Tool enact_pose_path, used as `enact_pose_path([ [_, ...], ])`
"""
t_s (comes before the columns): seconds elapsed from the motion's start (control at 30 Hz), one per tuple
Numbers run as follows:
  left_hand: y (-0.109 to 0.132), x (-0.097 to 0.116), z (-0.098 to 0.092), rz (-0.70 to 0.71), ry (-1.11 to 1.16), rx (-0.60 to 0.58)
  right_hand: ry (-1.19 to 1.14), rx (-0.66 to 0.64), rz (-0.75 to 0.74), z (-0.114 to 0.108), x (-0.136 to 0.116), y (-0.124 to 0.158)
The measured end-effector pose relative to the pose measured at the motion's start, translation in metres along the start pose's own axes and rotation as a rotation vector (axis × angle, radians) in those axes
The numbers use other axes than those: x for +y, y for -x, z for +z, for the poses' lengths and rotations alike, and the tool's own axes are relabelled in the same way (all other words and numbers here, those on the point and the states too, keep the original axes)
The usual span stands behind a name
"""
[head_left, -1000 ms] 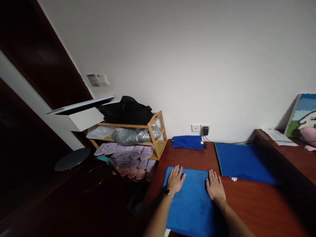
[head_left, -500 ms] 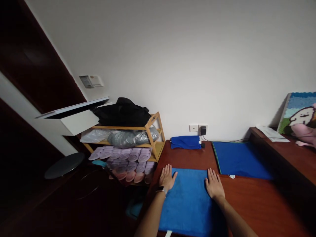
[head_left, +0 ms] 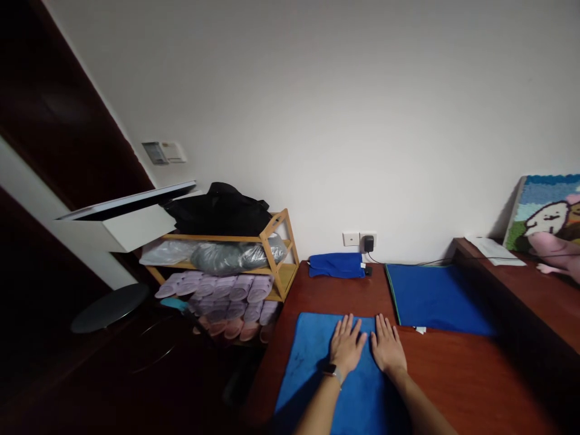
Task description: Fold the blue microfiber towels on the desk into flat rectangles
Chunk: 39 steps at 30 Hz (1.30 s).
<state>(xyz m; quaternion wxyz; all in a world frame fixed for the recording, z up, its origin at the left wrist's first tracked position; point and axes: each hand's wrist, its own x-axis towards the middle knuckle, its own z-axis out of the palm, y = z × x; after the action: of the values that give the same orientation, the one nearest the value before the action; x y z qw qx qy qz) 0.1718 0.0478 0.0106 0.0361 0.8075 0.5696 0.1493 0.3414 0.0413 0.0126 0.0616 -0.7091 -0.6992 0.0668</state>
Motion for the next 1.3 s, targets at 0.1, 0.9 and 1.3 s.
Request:
enact_pose_path([
  [0.1, 0.012, -0.061, -0.027, -0.174, -0.070, -0.008, -0.028, 0.009, 0.013, -0.001, -0.001, 0.000],
  [0.9, 0.012, -0.022, -0.030, 0.033, -0.029, 0.067, 0.010, -0.022, 0.048, 0.003, -0.005, 0.038],
  [1.3, 0.066, -0.059, -0.046, -0.236, -0.085, -0.024, -0.006, -0.033, 0.067, -0.004, -0.009, 0.045],
])
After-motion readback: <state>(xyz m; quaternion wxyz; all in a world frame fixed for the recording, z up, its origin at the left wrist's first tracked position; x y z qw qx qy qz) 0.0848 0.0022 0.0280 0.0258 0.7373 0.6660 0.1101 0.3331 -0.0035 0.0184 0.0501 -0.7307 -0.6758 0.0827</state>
